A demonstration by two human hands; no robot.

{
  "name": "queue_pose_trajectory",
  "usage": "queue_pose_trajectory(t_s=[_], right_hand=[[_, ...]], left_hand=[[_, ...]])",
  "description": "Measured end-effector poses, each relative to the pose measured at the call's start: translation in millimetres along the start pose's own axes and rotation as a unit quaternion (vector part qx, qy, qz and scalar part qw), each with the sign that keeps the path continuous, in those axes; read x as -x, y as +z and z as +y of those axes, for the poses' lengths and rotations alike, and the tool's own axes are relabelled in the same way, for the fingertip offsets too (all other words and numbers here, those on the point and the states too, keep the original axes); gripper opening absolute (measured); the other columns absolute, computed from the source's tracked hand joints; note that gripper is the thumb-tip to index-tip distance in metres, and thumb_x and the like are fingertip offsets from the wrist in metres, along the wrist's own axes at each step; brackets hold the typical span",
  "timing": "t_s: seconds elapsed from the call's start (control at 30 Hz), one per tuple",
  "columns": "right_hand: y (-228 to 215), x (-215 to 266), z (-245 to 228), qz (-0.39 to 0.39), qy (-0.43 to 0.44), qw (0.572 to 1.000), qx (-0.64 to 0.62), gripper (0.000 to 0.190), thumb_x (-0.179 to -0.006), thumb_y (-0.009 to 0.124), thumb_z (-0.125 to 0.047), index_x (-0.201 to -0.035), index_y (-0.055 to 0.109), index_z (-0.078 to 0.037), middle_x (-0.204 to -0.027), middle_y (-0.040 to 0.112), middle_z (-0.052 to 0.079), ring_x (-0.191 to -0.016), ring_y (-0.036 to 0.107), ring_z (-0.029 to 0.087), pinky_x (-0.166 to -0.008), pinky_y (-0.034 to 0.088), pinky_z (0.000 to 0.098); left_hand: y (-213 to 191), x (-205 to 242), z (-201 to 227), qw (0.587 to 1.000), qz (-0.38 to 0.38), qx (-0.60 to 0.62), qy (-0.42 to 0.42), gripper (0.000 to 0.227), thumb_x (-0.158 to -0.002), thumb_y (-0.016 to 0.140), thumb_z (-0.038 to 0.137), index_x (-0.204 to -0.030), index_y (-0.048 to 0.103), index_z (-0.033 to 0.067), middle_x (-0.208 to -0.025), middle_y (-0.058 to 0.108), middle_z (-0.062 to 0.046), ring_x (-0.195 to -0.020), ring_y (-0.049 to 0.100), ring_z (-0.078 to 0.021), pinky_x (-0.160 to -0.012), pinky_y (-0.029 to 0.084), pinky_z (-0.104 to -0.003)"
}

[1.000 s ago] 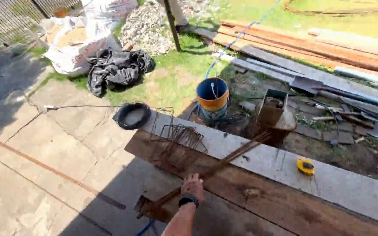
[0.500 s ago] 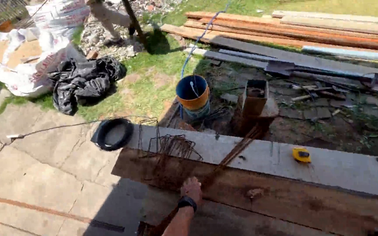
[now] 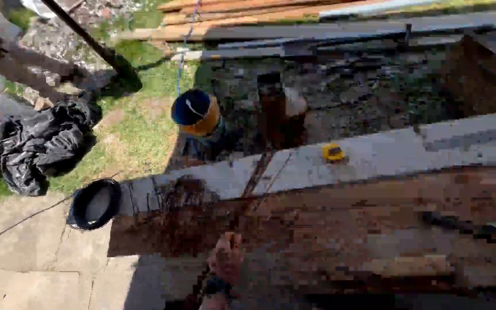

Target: Bending thin metal rods into rectangular stirrups using a wooden jig and pliers on a workbench.

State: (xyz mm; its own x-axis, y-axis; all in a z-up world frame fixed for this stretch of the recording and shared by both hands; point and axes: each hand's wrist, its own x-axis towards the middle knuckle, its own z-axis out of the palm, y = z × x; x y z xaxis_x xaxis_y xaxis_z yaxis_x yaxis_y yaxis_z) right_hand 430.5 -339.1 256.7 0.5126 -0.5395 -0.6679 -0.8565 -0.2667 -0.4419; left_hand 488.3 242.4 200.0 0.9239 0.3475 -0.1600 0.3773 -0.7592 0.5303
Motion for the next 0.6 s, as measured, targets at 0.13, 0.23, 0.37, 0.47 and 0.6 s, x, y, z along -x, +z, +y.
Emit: queue_pose_trajectory(t_s=[0.13, 0.23, 0.37, 0.47, 0.6], right_hand=[[-38.4, -12.4, 19.0, 0.017, -0.240, 0.969, 0.062, 0.057, -0.097, 0.058, -0.028, -0.149, 0.053, -0.008, -0.138, 0.062, 0.012, -0.124, 0.058, 0.031, -0.099, 0.047, 0.0468], [-43.2, -20.9, -9.1, -0.036, -0.338, 0.941, 0.009, 0.062, -0.098, 0.050, -0.028, -0.154, 0.030, -0.011, -0.154, 0.036, 0.015, -0.137, 0.042, 0.040, -0.109, 0.043, 0.0659], [-45.3, -50.7, -32.5, -0.048, -0.359, 0.932, 0.030, 0.057, -0.098, 0.052, -0.019, -0.151, 0.035, -0.006, -0.154, 0.031, 0.017, -0.137, 0.042, 0.042, -0.107, 0.048, 0.0583], [-47.8, -69.1, -3.4, -0.106, -0.327, 0.929, 0.135, 0.050, -0.099, 0.051, -0.025, -0.146, 0.048, -0.009, -0.150, 0.045, 0.016, -0.133, 0.049, 0.038, -0.104, 0.051, 0.0535], [-45.0, -94.0, 18.8, -0.122, -0.336, 0.898, 0.258, 0.039, -0.097, 0.057, -0.025, -0.132, 0.064, -0.011, -0.129, 0.069, 0.009, -0.114, 0.067, 0.027, -0.093, 0.054, 0.0396]], left_hand=[[13.2, 47.4, 35.9, 0.990, -0.072, -0.007, 0.123, 0.040, -0.097, 0.046, 0.053, -0.106, 0.068, 0.0218, -0.088, 0.072, -0.003, -0.075, 0.066, -0.0345, -0.058, 0.048, -0.055], [28.4, 77.2, 56.0, 0.977, -0.096, -0.053, 0.185, 0.046, -0.095, 0.048, 0.060, -0.089, 0.062, 0.0170, -0.071, 0.063, -0.004, -0.062, 0.062, -0.0312, -0.053, 0.044, -0.048], [39.5, 82.6, 84.2, 0.956, -0.138, -0.089, 0.244, 0.039, -0.097, 0.052, 0.051, -0.079, 0.061, 0.0176, -0.073, 0.064, -0.002, -0.062, 0.060, -0.0265, -0.051, 0.042, -0.044], [46.8, 101.8, 97.3, 0.943, -0.207, -0.126, 0.228, 0.045, -0.097, 0.048, 0.057, -0.078, 0.056, 0.0169, -0.075, 0.060, -0.001, -0.062, 0.057, -0.0257, -0.054, 0.040, -0.043], [69.0, 103.2, 103.0, 0.940, -0.210, -0.121, 0.241, 0.045, -0.097, 0.050, 0.057, -0.080, 0.060, 0.0158, -0.076, 0.064, -0.003, -0.066, 0.060, -0.0269, -0.054, 0.044, -0.043]])
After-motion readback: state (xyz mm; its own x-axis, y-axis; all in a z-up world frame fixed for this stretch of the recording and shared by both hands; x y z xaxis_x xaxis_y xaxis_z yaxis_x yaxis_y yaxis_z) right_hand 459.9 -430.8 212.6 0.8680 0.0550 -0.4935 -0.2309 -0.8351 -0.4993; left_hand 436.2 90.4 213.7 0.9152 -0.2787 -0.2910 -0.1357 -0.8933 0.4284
